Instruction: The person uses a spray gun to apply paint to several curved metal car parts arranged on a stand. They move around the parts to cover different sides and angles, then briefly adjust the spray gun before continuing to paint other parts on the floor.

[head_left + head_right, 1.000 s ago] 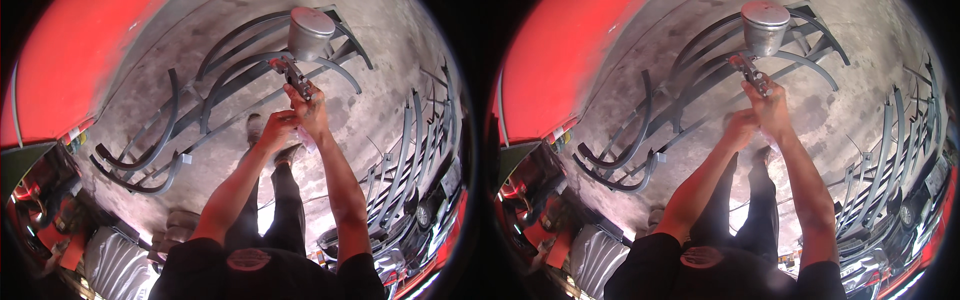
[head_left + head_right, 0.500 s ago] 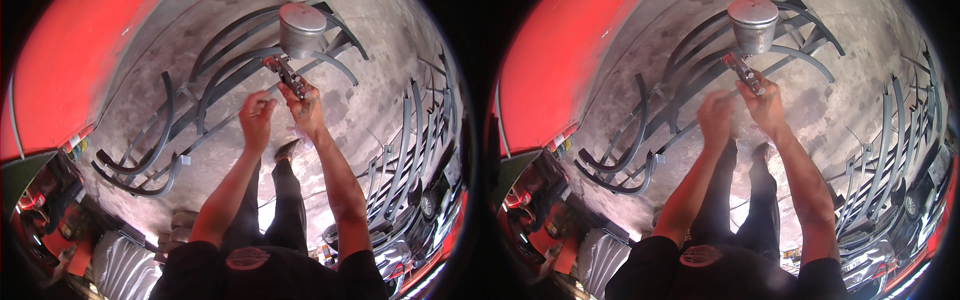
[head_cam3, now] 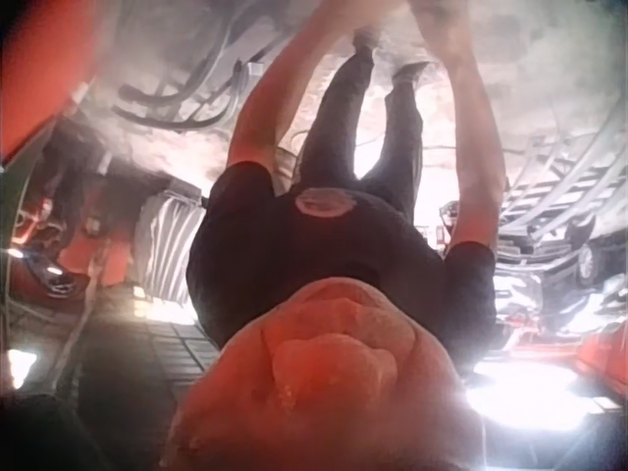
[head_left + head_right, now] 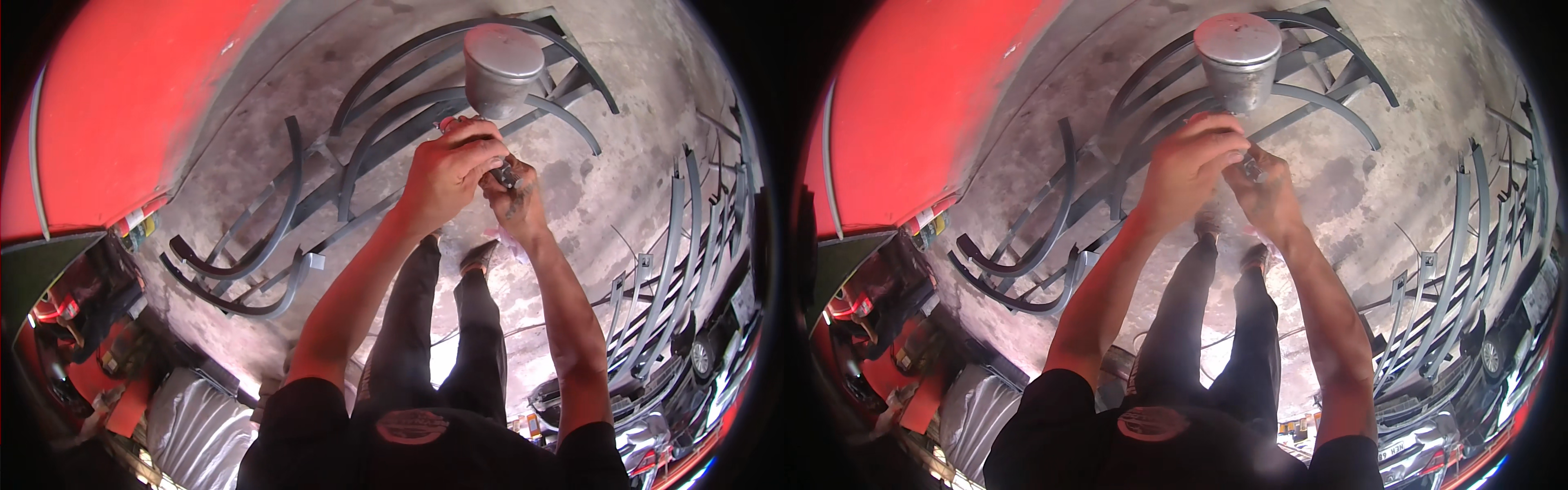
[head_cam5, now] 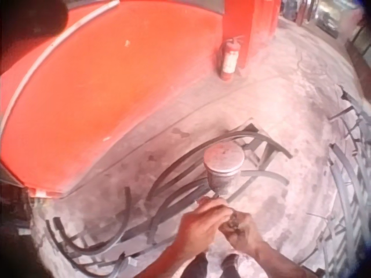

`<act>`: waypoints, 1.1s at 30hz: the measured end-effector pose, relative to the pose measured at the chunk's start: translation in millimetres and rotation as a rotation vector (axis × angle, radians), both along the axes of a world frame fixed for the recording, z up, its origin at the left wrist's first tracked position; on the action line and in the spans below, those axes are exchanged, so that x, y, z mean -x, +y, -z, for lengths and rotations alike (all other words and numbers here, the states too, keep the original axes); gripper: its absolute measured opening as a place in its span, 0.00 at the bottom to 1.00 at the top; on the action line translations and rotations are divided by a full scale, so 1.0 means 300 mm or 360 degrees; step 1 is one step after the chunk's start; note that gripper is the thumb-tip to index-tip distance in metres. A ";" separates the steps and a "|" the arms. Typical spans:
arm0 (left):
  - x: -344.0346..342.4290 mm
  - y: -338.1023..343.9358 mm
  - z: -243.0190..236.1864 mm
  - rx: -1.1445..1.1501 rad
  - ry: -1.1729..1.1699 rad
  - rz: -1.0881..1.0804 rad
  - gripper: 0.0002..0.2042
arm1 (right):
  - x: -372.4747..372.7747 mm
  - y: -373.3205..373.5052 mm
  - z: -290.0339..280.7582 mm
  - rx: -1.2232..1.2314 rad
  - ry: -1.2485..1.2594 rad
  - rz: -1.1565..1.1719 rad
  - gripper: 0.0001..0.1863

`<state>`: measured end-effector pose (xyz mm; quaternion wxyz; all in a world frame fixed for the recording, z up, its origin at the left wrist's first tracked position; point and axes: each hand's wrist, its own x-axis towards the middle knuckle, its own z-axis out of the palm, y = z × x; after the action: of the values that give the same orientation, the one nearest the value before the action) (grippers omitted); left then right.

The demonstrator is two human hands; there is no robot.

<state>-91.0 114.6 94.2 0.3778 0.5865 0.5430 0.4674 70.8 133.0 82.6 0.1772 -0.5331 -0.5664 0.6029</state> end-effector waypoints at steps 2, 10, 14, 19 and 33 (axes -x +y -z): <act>-0.006 0.006 -0.004 -0.0006 0.0014 -0.0017 0.09 | -0.007 0.010 0.009 0.0001 0.0023 -0.0040 0.15; -0.081 0.100 0.027 -0.0118 0.0148 -0.0021 0.09 | -0.089 0.074 0.038 -0.0163 -0.0073 0.0020 0.11; -0.160 0.166 0.046 -0.0131 0.0186 -0.0131 0.11 | -0.155 0.133 0.089 -0.0403 0.0057 0.0087 0.06; -0.226 0.139 0.029 0.0040 0.0100 -0.0244 0.21 | -0.198 0.261 0.080 -0.0685 -0.0293 0.0295 0.08; -0.304 -0.967 0.345 0.1057 0.0257 0.0168 0.14 | -0.112 0.210 -0.053 -0.0125 -0.0090 -0.0008 0.11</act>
<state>0.1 -175.6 -9.4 0.5275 0.4941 0.6624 0.1970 104.4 195.9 98.6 0.1804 -0.5411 -0.5959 0.5654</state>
